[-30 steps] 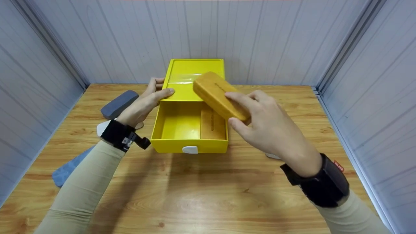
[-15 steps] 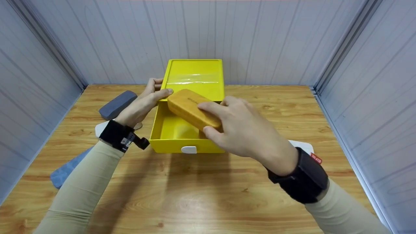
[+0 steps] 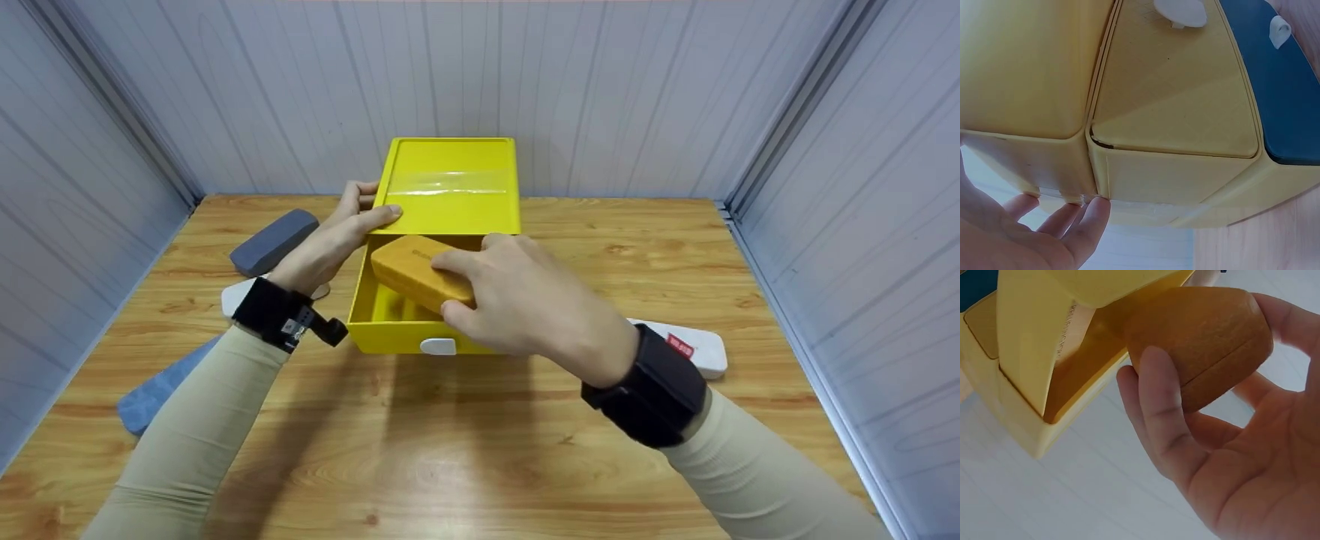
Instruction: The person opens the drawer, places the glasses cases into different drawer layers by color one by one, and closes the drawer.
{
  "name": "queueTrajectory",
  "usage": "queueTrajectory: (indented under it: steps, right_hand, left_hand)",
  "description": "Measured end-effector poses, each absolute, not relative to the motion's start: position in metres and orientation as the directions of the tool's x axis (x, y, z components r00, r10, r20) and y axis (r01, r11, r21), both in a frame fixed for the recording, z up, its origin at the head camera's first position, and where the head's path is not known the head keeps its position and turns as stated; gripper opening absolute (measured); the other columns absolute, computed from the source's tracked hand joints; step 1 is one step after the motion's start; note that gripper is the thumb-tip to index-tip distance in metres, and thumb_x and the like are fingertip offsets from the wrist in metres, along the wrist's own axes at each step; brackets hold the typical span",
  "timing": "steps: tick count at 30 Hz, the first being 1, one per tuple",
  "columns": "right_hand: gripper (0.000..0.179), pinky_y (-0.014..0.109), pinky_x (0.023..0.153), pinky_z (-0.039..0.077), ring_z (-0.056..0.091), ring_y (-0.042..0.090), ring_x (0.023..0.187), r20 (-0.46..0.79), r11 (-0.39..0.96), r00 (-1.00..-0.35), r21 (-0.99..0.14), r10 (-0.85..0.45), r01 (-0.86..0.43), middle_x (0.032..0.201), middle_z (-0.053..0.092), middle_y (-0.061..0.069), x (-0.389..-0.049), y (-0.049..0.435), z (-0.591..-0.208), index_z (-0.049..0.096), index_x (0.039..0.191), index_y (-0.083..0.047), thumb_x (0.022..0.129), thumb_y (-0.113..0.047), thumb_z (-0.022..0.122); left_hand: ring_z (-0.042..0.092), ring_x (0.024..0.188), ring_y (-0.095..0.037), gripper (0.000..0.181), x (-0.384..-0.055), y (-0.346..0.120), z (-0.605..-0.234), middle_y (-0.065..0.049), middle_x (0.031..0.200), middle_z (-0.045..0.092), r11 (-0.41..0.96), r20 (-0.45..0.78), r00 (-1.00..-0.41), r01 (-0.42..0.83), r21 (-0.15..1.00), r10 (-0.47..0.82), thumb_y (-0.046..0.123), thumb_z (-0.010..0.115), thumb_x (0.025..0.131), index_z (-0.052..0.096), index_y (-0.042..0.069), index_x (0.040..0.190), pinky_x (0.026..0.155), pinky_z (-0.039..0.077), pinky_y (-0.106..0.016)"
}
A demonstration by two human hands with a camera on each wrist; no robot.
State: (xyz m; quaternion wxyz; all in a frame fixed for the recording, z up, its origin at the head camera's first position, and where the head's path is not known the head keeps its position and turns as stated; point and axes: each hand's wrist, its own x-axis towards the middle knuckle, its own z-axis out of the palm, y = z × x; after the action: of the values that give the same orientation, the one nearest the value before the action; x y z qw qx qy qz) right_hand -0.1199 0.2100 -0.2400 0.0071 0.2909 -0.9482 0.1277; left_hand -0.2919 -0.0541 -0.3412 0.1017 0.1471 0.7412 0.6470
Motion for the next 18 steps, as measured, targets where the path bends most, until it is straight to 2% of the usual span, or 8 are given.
queueTrajectory:
  steps: [4, 6, 12, 17, 18]
  right_hand:
    - [0.047, 0.046, 0.084, 0.052, 0.063, 0.026, 0.100, 0.042, 0.810, -0.835, -0.217, -0.549, -0.544, 0.124, 0.070, 0.014, -0.124, 0.203, -0.240, 0.061, 0.151, -0.027, 0.105, -0.036, 0.064]
    - [0.047, 0.041, 0.076, 0.050, 0.061, 0.023, 0.089, 0.023, 0.819, -0.840, -0.209, -0.543, -0.535, 0.114, 0.070, 0.012, -0.127, 0.199, -0.241, 0.061, 0.151, -0.026, 0.105, -0.035, 0.063]
    - [0.047, 0.034, 0.061, 0.036, 0.046, 0.018, 0.064, -0.003, 0.836, -0.851, -0.186, -0.525, -0.516, 0.086, 0.056, 0.006, -0.141, 0.186, -0.245, 0.062, 0.150, -0.019, 0.105, -0.033, 0.061]
    - [0.047, 0.033, 0.057, 0.031, 0.039, 0.016, 0.056, 0.007, 0.843, -0.857, -0.176, -0.516, -0.509, 0.073, 0.043, 0.002, -0.149, 0.179, -0.251, 0.064, 0.148, -0.016, 0.104, -0.032, 0.060]
    - [0.047, 0.033, 0.057, 0.032, 0.040, 0.016, 0.056, 0.014, 0.844, -0.858, -0.173, -0.513, -0.508, 0.074, 0.045, 0.002, -0.150, 0.178, -0.252, 0.064, 0.148, -0.016, 0.104, -0.031, 0.061]
  left_hand:
    - [0.051, 0.135, -0.026, 0.064, -0.291, -0.054, -0.341, -0.016, 0.152, 0.043, 0.126, 0.030, -0.940, 0.077, 0.989, 0.341, 0.030, 0.068, 0.099, 0.031, 0.010, 0.147, 0.117, 0.040, -0.041]
    - [0.050, 0.136, -0.026, 0.064, -0.292, -0.055, -0.340, -0.015, 0.152, 0.043, 0.132, 0.026, -0.942, 0.075, 0.988, 0.336, 0.030, 0.068, 0.099, 0.031, 0.010, 0.147, 0.117, 0.039, -0.041]
    - [0.049, 0.137, -0.025, 0.064, -0.292, -0.055, -0.340, -0.015, 0.154, 0.042, 0.131, 0.026, -0.945, 0.072, 0.989, 0.327, 0.031, 0.068, 0.099, 0.032, 0.011, 0.148, 0.118, 0.039, -0.040]
    - [0.049, 0.137, -0.025, 0.064, -0.291, -0.053, -0.340, -0.015, 0.153, 0.044, 0.126, 0.031, -0.944, 0.076, 0.989, 0.327, 0.031, 0.069, 0.098, 0.032, 0.010, 0.147, 0.118, 0.040, -0.040]
    - [0.049, 0.137, -0.025, 0.065, -0.291, -0.053, -0.340, -0.015, 0.153, 0.044, 0.128, 0.031, -0.944, 0.077, 0.989, 0.330, 0.031, 0.069, 0.098, 0.032, 0.010, 0.148, 0.118, 0.040, -0.040]
